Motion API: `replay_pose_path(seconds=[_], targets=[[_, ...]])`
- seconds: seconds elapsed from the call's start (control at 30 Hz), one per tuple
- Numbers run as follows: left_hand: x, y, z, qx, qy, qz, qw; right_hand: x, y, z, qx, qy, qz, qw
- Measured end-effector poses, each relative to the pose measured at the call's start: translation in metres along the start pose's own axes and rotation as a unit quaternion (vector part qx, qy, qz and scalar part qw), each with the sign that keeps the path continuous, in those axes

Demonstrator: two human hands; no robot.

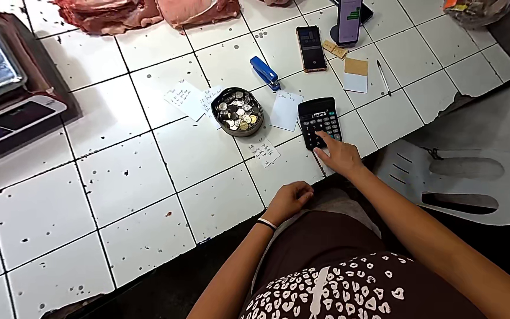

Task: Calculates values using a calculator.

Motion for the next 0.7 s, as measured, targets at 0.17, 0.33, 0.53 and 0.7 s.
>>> replay_pose_path(seconds=[0.17,0.33,0.53,0.7], targets=[[0.016,-0.01,-0.051,-0.215,0.122,-0.051,0.968,-0.027,-0.01,0.01,0.055,-0.017,0.051,0.997],[0.031,-0.008,-0.064,-0.258,0.221,-0.112,0.934,0.001,0.018,-0.005,0.039,-0.022,0.031,0.999],[0.03,-0.005,-0.053,-0.258,0.248,-0.142,0.923,-0.015,0.007,-0.014,0.06,0.014,0.026,0.998],[0.024,0.005,-0.051,-0.257,0.241,-0.172,0.92,-0.062,-0.006,0.001,0.123,-0.049,0.009,0.991]])
Point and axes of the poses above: each hand's wrist, its own y-axis towards the middle knuckle, its own z-axis out of the palm, x = y × z, the point moved 10 cm from there along y, towards the middle knuckle, and after that the axes turned 15 degrees about x, right-handed, at the moved point
